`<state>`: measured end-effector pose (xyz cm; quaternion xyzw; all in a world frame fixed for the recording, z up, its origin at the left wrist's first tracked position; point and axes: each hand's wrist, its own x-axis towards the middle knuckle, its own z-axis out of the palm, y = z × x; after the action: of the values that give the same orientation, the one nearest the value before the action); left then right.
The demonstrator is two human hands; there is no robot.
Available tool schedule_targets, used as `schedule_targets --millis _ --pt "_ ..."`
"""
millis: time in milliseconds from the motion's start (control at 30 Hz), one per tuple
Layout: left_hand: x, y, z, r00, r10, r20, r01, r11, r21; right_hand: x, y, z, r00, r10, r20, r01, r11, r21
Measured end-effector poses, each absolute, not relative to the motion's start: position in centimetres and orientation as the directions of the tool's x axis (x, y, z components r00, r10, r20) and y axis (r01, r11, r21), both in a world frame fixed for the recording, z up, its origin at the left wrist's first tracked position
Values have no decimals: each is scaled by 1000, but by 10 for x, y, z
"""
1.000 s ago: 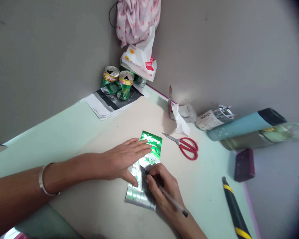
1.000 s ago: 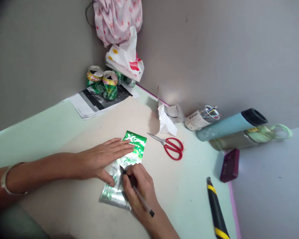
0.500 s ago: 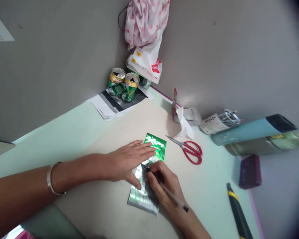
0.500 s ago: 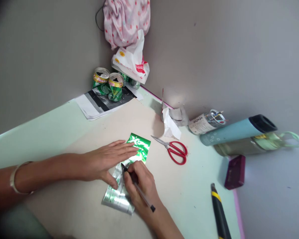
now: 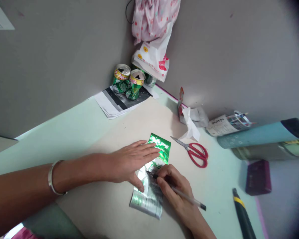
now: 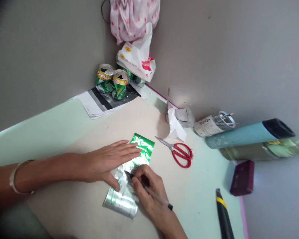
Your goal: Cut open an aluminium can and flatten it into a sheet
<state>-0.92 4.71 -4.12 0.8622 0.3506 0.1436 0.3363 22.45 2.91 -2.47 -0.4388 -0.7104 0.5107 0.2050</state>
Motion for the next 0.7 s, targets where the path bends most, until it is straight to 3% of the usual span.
schedule_targets --millis 700 --pt "-6 49 -39 713 700 -48 568 -537 624 219 29 -24 -563 816 -131 450 170 -877"
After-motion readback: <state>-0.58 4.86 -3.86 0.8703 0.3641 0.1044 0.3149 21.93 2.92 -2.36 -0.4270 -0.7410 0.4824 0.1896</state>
